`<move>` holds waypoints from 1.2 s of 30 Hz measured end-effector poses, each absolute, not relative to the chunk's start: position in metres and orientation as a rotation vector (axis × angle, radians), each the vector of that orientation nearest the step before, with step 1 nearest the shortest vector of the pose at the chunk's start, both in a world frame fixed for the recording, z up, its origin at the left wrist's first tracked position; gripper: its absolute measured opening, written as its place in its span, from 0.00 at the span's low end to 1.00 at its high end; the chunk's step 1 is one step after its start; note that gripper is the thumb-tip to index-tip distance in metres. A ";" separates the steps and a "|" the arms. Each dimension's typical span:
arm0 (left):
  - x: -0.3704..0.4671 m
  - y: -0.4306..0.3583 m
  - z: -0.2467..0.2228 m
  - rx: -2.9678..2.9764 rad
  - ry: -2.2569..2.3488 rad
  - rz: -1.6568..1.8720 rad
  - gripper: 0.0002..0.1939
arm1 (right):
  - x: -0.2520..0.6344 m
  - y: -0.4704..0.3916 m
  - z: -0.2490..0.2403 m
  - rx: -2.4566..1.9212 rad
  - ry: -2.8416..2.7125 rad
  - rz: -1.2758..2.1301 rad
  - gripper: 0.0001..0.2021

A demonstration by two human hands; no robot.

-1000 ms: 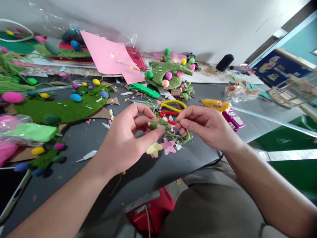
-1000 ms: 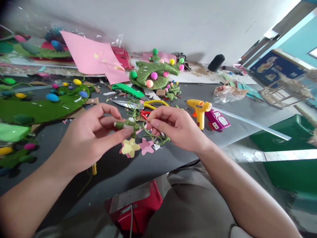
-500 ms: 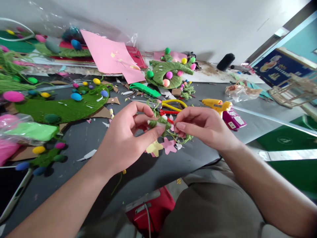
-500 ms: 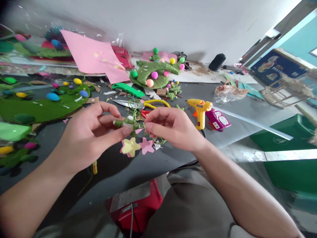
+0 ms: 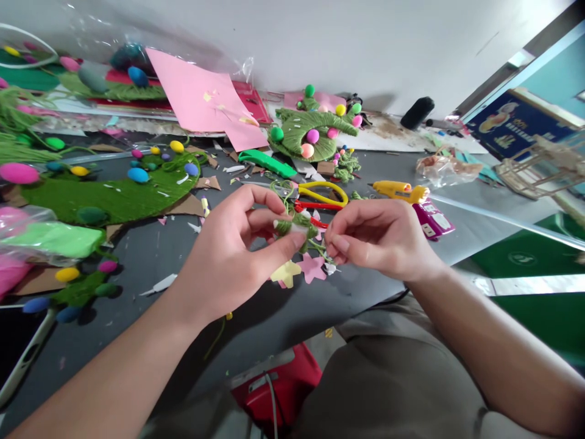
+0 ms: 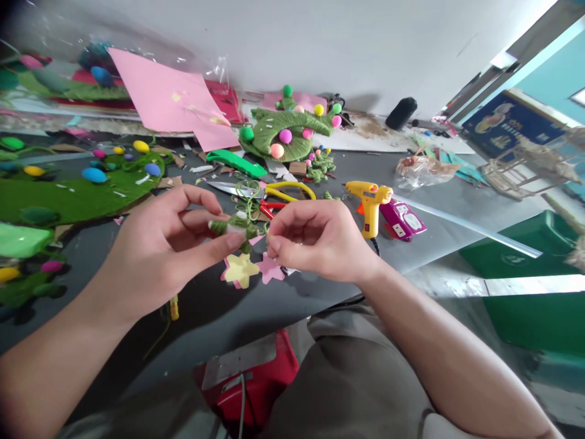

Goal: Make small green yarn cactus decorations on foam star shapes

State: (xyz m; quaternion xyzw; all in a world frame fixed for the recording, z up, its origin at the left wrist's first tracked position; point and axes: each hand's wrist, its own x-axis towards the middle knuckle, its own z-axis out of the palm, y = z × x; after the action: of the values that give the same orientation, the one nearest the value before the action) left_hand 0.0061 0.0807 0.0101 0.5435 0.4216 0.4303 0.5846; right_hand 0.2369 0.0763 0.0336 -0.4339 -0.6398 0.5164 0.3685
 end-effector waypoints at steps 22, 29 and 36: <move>0.008 0.081 0.016 1.266 1.011 0.936 0.18 | 0.241 0.080 0.030 -1.085 -1.617 1.439 0.05; 0.007 0.080 0.011 1.267 0.979 0.967 0.18 | 0.242 0.081 0.029 -0.974 -1.598 1.501 0.05; 0.008 0.081 0.006 1.281 0.963 0.994 0.18 | 0.242 0.084 0.025 -0.988 -1.621 1.429 0.11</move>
State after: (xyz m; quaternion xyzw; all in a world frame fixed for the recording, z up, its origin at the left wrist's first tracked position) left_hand 0.0076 0.0811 0.0064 0.5497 0.4134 0.4267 0.5873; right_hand 0.2416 0.0842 0.0247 -0.3858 -0.6329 0.5578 0.3735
